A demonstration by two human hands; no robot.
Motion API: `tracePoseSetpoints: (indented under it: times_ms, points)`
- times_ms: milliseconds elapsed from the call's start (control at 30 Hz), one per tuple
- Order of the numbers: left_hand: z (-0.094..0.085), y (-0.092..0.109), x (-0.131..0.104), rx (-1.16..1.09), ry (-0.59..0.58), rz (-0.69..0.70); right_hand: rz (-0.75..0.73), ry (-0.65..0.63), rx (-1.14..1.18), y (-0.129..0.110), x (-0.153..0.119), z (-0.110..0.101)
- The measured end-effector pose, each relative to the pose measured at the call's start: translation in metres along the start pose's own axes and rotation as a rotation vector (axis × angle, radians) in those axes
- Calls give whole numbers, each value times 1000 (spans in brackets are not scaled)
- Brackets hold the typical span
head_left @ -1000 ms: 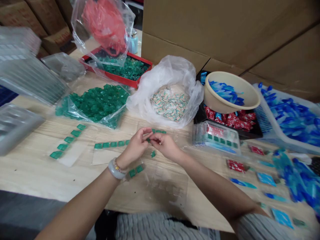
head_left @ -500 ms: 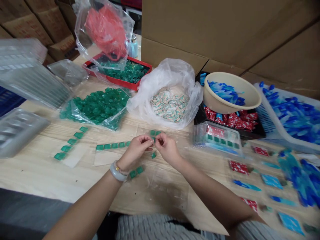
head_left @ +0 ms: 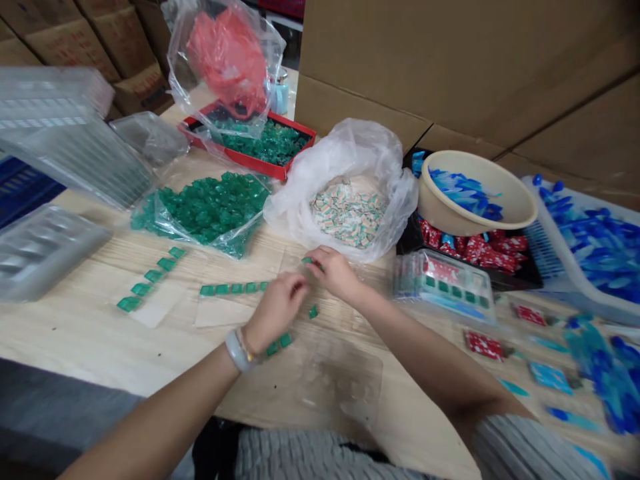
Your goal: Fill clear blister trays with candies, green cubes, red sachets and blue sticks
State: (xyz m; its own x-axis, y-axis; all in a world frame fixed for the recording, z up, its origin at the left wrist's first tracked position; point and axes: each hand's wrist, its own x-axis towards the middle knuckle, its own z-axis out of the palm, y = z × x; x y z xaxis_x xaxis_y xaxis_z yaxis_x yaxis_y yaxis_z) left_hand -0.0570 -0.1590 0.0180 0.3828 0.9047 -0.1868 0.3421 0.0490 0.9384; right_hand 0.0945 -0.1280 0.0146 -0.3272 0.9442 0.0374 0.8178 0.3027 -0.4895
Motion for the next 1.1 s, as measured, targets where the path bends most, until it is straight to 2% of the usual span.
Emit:
tracePoseSetpoints:
  times_ms: [100, 167, 233, 300, 367, 467, 533, 600, 633, 700, 833, 900, 967, 1100]
  points:
    - [15, -1, -16, 463, -185, 170, -74, -116, -232, 2, 12, 1]
    - [23, -3, -20, 613, -246, 189, -91, -154, -313, 1, 16, 3]
    - [26, -4, -20, 639, -271, 189, -96, -171, -360, -1, 18, 6]
    - [20, -4, -17, 547, -249, 193, -95, -180, -391, -2, 20, 8]
    - [5, -4, -12, 349, -146, 164, -89, -185, -393, -2, 21, 9]
    - [-25, -2, -3, -113, 13, -34, -79, -182, -315, -1, 19, 7]
    - [-41, -2, 4, -439, 18, -188, -54, -91, -225, -2, 15, 2]
    - [-51, -4, 11, -643, -2, -265, -31, 28, -114, -3, 10, -2]
    - [-54, -5, 14, -665, 1, -275, -32, 63, -59, -4, 7, -4]
    - [-55, -8, 23, -549, 21, -239, -50, 76, 30, -5, 3, -5]
    - [-55, -11, 46, -44, 97, 38, -29, 128, 88, -3, 0, -2]
    - [-55, -9, 56, 98, 78, 124, -20, 155, 107, -1, -1, 0]
    - [-55, -5, 61, 98, 15, 85, -30, 172, 153, 0, -1, 1]
    - [-52, 1, 62, -135, -69, -73, -87, 225, 323, -4, 0, 7]
